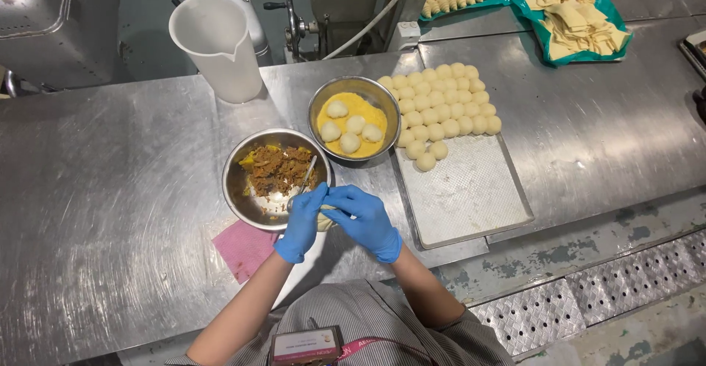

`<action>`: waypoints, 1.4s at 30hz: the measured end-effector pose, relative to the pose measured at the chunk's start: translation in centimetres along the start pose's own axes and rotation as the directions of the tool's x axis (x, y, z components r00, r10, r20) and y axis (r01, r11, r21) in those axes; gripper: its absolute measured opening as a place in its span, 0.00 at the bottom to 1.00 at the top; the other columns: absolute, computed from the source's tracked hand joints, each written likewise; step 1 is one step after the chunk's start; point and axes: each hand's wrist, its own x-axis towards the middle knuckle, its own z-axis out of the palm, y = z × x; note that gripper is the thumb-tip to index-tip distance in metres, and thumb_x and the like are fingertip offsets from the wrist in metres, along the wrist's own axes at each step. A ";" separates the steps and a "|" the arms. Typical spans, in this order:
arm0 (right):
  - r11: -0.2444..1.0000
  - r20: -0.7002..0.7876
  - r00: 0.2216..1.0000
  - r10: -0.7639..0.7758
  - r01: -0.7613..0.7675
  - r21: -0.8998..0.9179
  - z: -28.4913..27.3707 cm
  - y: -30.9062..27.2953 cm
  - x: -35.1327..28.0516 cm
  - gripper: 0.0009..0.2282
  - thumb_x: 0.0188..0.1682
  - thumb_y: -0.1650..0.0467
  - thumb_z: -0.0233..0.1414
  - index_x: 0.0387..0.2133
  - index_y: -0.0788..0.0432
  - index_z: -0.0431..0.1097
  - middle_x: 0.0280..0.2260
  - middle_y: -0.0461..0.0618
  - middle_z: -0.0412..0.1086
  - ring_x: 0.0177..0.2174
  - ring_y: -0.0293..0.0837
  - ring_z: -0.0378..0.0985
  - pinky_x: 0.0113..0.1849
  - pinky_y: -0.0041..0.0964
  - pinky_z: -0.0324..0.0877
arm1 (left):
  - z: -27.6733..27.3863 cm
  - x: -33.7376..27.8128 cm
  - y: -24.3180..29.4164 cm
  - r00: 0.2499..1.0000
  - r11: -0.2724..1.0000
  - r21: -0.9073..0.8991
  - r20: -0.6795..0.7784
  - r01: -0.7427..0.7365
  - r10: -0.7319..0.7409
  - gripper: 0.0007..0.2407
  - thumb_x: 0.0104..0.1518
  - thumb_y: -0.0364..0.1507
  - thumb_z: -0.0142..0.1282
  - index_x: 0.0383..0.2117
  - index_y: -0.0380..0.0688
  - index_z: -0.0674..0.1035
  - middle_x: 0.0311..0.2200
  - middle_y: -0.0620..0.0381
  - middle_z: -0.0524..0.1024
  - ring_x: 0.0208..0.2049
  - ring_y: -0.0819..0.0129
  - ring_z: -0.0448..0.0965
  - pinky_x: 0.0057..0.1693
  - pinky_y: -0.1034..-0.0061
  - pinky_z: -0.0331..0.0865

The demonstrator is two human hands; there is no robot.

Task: The recorder is making filled pastries by flattening dough balls, adding a spoonful of savory filling, and sealing them into rounds.

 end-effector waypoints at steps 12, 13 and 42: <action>0.996 0.087 0.995 -0.046 0.038 0.084 -1.4 -1.1 -0.1 0.15 0.45 0.76 0.60 0.47 0.59 0.76 0.44 0.54 0.73 0.41 0.48 0.81 0.43 0.37 0.76 | 0.3 0.5 1.8 0.952 0.946 -0.149 -0.068 0.287 -0.300 0.14 0.63 0.37 0.54 0.31 0.36 0.82 0.27 0.50 0.81 0.24 0.68 0.81 0.30 0.80 0.73; 0.995 0.115 0.991 -0.067 0.059 0.076 -1.3 -0.6 -0.4 0.15 0.46 0.77 0.60 0.48 0.59 0.75 0.44 0.54 0.73 0.42 0.48 0.81 0.44 0.37 0.76 | 0.8 0.2 2.7 0.943 0.936 -0.154 -0.060 0.316 -0.328 0.14 0.62 0.37 0.54 0.31 0.36 0.82 0.26 0.49 0.81 0.23 0.66 0.82 0.29 0.78 0.74; 0.944 0.124 0.977 -0.172 0.199 -0.263 1.3 0.3 -1.2 0.18 0.48 0.78 0.58 0.52 0.59 0.75 0.41 0.53 0.72 0.36 0.49 0.79 0.41 0.37 0.76 | 1.1 0.1 1.6 0.973 0.996 -0.002 -0.217 0.084 -0.083 0.20 0.67 0.43 0.45 0.26 0.40 0.80 0.15 0.60 0.69 0.14 0.76 0.66 0.23 0.83 0.59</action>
